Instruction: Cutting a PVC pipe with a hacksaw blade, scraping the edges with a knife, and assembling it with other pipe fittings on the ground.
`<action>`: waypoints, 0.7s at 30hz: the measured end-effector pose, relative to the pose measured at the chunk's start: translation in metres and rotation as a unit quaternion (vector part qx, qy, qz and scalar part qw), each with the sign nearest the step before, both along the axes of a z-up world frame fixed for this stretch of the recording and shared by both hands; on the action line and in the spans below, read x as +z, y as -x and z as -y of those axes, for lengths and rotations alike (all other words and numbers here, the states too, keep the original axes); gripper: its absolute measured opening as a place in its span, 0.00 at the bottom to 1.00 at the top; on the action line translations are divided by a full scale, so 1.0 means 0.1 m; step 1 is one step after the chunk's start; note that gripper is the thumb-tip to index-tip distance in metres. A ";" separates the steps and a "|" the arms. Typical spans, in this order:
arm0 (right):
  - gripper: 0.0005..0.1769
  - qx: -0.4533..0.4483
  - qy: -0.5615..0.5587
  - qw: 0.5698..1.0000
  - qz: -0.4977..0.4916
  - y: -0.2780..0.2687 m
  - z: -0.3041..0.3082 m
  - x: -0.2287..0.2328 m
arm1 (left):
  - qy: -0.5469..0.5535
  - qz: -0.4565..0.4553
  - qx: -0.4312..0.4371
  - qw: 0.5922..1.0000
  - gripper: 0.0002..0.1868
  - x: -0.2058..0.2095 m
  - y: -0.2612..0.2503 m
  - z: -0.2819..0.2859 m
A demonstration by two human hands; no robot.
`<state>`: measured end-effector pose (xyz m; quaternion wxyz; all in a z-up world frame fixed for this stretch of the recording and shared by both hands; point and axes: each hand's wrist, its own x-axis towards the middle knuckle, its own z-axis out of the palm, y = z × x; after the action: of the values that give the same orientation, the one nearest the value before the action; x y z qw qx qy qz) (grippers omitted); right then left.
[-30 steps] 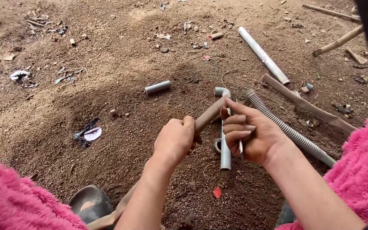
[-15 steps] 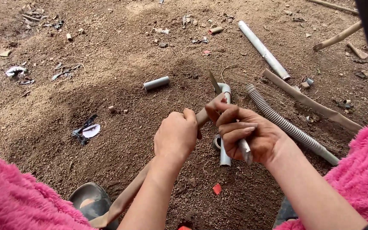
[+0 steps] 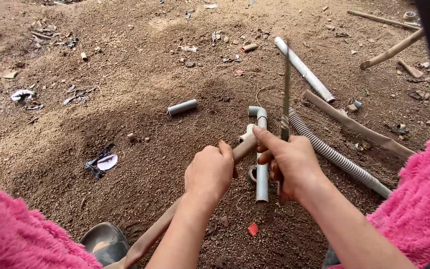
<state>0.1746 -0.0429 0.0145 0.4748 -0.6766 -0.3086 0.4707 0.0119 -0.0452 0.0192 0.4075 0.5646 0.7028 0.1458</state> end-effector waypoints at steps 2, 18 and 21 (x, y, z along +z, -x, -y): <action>0.26 0.030 -0.012 0.995 0.093 0.01 0.04 0.15 | -0.002 -0.005 0.000 1.000 0.38 0.03 -0.02 0.02; 0.09 0.038 0.037 0.995 0.080 0.09 0.00 -0.06 | -0.025 -0.083 0.043 0.995 0.38 0.02 -0.15 0.12; 0.06 0.021 0.060 0.995 -0.077 0.11 0.03 0.04 | -0.030 -0.098 0.052 0.993 0.40 0.02 -0.17 0.13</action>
<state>0.1638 -0.0455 0.0182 0.4460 -0.6591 -0.2567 0.5484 0.0291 -0.0581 0.0216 0.3110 0.5513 0.7629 0.1318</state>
